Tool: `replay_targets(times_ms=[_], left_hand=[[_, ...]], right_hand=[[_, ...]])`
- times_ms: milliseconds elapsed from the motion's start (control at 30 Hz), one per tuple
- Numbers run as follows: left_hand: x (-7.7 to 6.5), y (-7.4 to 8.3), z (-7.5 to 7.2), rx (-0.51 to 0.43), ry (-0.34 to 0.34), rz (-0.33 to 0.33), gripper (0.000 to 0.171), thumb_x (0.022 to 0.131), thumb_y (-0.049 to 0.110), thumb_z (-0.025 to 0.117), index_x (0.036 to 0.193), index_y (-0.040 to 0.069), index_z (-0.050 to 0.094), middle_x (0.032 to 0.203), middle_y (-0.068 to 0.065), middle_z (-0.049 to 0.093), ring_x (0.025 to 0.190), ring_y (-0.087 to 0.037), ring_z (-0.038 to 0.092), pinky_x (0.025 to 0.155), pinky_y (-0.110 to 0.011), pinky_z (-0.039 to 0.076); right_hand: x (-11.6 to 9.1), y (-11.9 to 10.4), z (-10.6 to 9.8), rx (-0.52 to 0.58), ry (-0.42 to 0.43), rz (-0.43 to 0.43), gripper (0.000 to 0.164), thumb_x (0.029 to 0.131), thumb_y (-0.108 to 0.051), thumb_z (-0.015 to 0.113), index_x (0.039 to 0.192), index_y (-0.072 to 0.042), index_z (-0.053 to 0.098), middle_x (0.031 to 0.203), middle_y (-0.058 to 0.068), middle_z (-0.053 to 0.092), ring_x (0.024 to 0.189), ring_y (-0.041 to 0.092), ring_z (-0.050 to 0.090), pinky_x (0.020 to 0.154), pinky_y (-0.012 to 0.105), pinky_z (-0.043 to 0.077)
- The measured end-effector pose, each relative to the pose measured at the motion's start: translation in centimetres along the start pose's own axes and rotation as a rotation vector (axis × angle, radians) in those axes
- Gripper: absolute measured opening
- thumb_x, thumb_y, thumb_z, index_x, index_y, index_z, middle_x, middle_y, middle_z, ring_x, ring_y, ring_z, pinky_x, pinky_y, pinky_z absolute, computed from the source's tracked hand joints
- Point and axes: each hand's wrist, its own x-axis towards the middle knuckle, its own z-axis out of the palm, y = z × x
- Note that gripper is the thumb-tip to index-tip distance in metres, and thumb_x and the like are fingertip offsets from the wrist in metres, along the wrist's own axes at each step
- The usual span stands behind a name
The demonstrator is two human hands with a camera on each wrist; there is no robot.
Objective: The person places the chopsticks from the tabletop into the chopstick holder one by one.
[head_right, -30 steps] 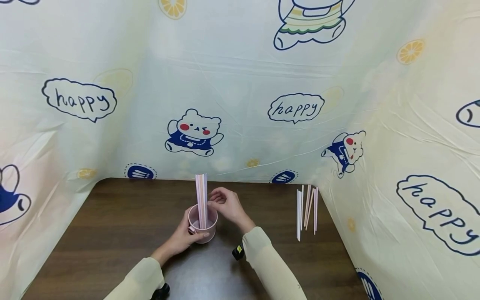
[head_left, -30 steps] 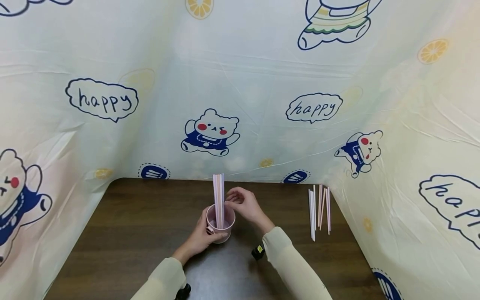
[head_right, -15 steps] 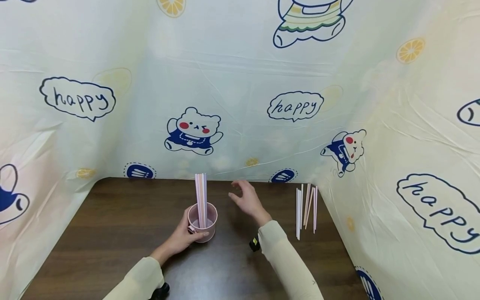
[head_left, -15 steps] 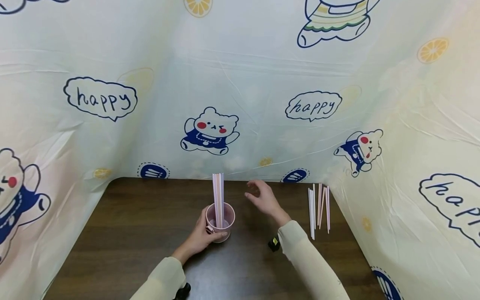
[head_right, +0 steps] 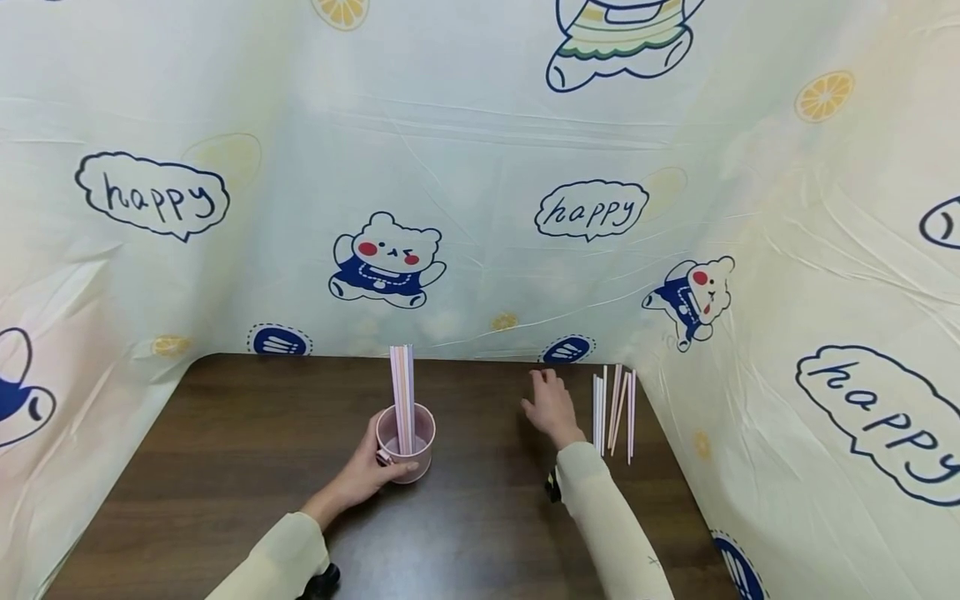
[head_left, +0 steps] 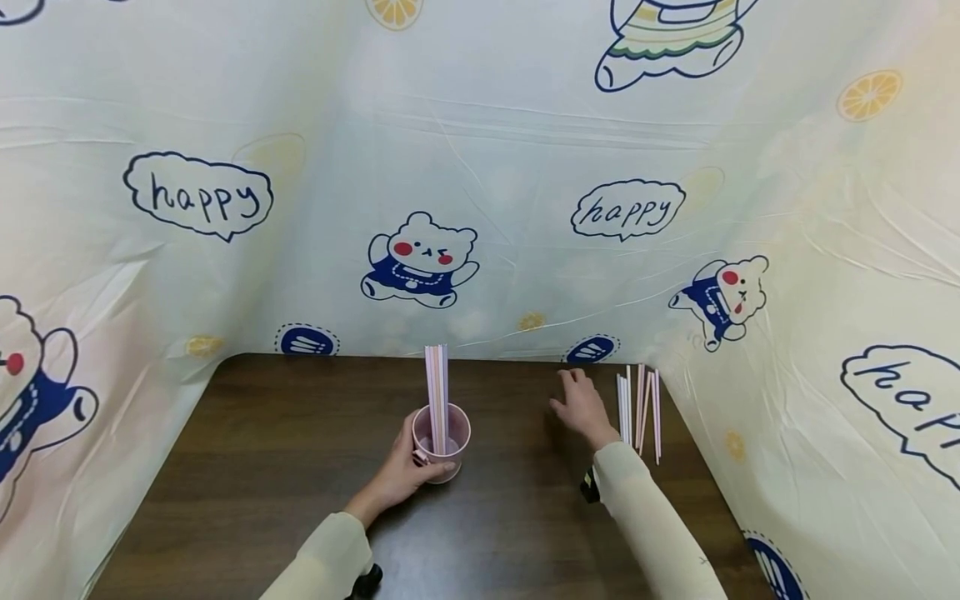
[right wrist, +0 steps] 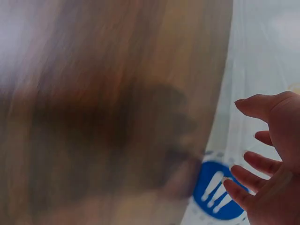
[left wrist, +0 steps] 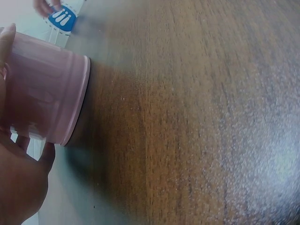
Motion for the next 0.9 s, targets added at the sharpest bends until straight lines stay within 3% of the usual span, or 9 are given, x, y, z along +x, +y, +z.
replay_targets(times_ms=[233, 433, 600, 900], left_hand=[[-0.1, -0.2, -0.1, 0.01, 0.001, -0.048, 0.103, 0.074, 0.011, 0.093, 0.155, 0.015, 0.03, 0.142, -0.016, 0.05, 0.125, -0.03, 0.049, 0.104, -0.045, 0.044], [0.0, -0.3, -0.2, 0.001, -0.011, -0.048, 0.103, 0.074, 0.012, 0.093, 0.155, 0.016, 0.03, 0.143, -0.017, 0.049, 0.126, -0.033, 0.049, 0.105, -0.048, 0.043], [-0.1, -0.1, -0.1, -0.004, -0.01, -0.06, 0.102, 0.074, 0.012, 0.093, 0.155, 0.017, 0.031, 0.142, -0.016, 0.05, 0.127, -0.035, 0.049, 0.106, -0.044, 0.043], [-0.1, 0.2, -0.1, -0.003, -0.01, -0.086, 0.103, 0.074, 0.013, 0.094, 0.155, 0.019, 0.031, 0.142, -0.014, 0.05, 0.128, -0.034, 0.048, 0.106, -0.038, 0.042]], right_hand=[[-0.3, 3.7, 0.2, -0.073, -0.018, 0.082, 0.064, 0.095, -0.021, 0.073, 0.147, 0.004, 0.045, 0.145, 0.032, 0.042, 0.127, 0.051, 0.048, 0.101, 0.062, 0.045], [-0.5, 5.9, 0.2, -0.093, -0.045, 0.141, 0.066, 0.096, -0.021, 0.071, 0.147, 0.009, 0.041, 0.144, 0.037, 0.04, 0.128, 0.053, 0.047, 0.102, 0.063, 0.043], [-1.0, 7.3, -0.1, -0.093, -0.064, 0.217, 0.068, 0.096, -0.021, 0.07, 0.147, 0.011, 0.039, 0.145, 0.043, 0.037, 0.129, 0.057, 0.044, 0.101, 0.066, 0.043], [-1.6, 9.5, 0.8, -0.032, -0.079, 0.347, 0.065, 0.096, -0.021, 0.067, 0.142, 0.016, 0.04, 0.136, 0.044, 0.045, 0.124, 0.057, 0.048, 0.1, 0.065, 0.043]])
